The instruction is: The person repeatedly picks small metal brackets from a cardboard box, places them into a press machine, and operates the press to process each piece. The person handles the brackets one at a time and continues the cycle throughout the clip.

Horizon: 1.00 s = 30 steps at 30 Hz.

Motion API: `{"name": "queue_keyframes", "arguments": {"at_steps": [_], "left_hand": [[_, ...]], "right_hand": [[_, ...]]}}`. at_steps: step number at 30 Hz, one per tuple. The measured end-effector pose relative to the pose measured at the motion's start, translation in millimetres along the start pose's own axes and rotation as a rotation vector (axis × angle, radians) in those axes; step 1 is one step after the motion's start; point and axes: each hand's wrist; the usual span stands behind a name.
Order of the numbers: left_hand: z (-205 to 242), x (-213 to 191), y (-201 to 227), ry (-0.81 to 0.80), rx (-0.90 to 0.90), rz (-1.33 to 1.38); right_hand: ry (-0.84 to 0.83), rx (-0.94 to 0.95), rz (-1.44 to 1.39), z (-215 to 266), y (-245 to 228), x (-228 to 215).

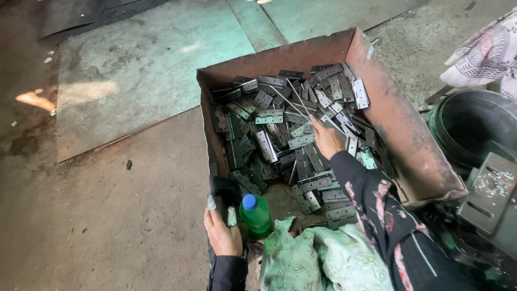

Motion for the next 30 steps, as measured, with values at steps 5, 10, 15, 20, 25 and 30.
{"name": "queue_keyframes", "arguments": {"at_steps": [5,10,15,20,25,30], "left_hand": [[-6.0,0.9,-1.8,0.016,-0.063,0.044],[-3.2,2.9,-0.9,0.040,-0.014,0.016],[-2.5,3.8,-1.4,0.074,0.023,0.007],[-8.2,3.9,5.2,0.071,0.015,-0.012],[-8.0,1.2,13.0,0.075,-0.001,0.034],[-8.8,-1.4,17.4,0.063,0.016,0.041]], "right_hand": [[-0.001,0.062,0.066,-66.1,-20.8,41.7],[-0.167,0.123,-0.021,14.4,12.6,38.7],[-0.205,0.101,-0.002,102.5,39.0,10.4],[-0.215,0.106,0.051,157.3,38.6,-16.5],[-0.185,0.119,0.019,184.7,24.3,-36.1],[-0.198,0.118,0.058,215.5,23.2,-58.3]]}}
Point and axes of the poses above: each hand's wrist, its own z-axis away from the middle knuckle, its own x-axis out of the palm, y = z × x, and after that the axes turned 13 degrees about z, right-handed
